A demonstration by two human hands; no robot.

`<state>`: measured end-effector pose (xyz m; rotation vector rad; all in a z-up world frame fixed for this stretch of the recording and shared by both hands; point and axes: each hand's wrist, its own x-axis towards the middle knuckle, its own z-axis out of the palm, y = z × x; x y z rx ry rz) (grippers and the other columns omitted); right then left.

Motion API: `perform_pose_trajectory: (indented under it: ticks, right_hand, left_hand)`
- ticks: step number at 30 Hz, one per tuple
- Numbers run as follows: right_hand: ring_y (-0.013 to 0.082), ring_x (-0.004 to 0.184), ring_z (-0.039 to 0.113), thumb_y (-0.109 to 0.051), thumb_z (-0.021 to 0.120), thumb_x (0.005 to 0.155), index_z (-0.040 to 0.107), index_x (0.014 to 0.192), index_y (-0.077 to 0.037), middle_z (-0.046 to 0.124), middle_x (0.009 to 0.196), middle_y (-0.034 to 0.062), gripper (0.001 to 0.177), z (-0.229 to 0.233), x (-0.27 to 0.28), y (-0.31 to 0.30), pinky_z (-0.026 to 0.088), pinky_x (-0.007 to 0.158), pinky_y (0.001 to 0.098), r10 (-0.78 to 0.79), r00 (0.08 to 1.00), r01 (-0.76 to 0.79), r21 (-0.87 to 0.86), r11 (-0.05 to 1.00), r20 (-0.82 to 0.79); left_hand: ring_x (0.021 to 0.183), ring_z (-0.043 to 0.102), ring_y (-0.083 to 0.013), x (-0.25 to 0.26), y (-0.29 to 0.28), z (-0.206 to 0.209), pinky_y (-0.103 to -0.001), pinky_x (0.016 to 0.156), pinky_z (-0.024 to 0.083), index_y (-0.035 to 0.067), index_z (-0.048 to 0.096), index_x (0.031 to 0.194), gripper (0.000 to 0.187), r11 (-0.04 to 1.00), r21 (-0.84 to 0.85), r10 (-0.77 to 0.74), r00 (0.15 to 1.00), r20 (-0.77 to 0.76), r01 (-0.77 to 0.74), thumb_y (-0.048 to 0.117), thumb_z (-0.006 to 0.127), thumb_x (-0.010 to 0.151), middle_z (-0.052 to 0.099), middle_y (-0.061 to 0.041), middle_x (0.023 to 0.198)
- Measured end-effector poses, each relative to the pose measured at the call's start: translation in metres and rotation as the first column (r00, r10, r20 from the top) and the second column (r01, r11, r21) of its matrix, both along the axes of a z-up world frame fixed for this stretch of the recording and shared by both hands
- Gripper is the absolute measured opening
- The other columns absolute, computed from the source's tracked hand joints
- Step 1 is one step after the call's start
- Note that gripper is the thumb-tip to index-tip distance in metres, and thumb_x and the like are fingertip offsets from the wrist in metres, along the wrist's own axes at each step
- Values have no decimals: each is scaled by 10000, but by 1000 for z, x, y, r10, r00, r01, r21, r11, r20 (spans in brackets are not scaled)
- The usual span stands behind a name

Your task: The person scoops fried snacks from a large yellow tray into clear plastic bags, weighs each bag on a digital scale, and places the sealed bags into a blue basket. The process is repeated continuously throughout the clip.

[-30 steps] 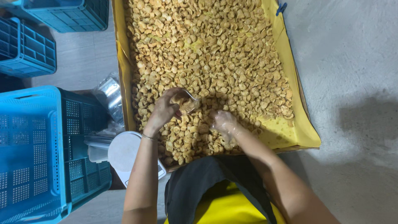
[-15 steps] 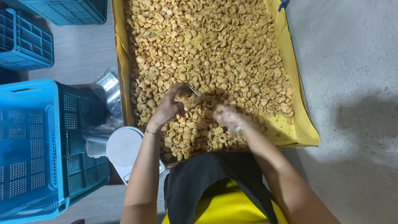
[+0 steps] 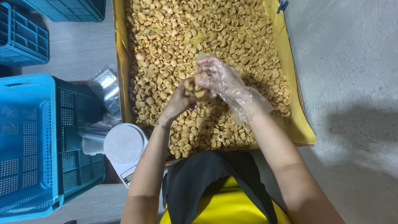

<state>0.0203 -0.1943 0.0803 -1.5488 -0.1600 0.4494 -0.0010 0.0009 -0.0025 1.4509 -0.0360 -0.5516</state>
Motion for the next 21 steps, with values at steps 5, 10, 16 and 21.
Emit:
perform_pose_trajectory:
  ticks: [5, 10, 16, 21]
  right_hand:
    - [138, 1090, 697, -344, 764, 848, 568, 1299, -142, 689, 1223, 57, 532, -19, 11, -5, 549, 528, 195, 69, 997, -70, 54, 996, 21]
    - [164, 1101, 696, -308, 710, 942, 572, 1288, -119, 690, 1186, 92, 418, -27, 16, -27, 541, 558, 198, -30, 998, 16, 204, 979, 64]
    - [151, 801, 688, -218, 700, 922, 637, 1059, -61, 707, 1005, 93, 217, -86, 32, -79, 562, 506, 229, -127, 959, 114, -68, 991, -254]
    - [123, 846, 663, -144, 656, 874, 698, 1010, -116, 712, 1025, 62, 145, -212, 5, -142, 557, 713, 281, -229, 812, -41, -445, 895, -537]
  left_hand:
    - [663, 649, -178, 0, 0, -12, -279, 584, 619, 24, 386, 1449, 608, 993, -116, 30, 1000, -5, -30, -94, 551, 877, 528, -215, 1325]
    - [581, 622, -187, -5, -1, 7, -293, 511, 601, 11, 643, 1283, 418, 975, 193, 90, 988, 128, -114, -59, 487, 902, 561, -136, 1411]
    - [808, 739, -147, -8, 3, 45, -249, 506, 614, -48, 662, 1124, 239, 876, 480, -156, 971, 180, 52, -2, 581, 904, 423, -119, 1505]
    - [702, 697, -222, -21, 22, 59, -254, 513, 615, 34, 537, 1369, 464, 936, 351, -54, 995, 85, 21, -29, 550, 909, 600, -176, 1338]
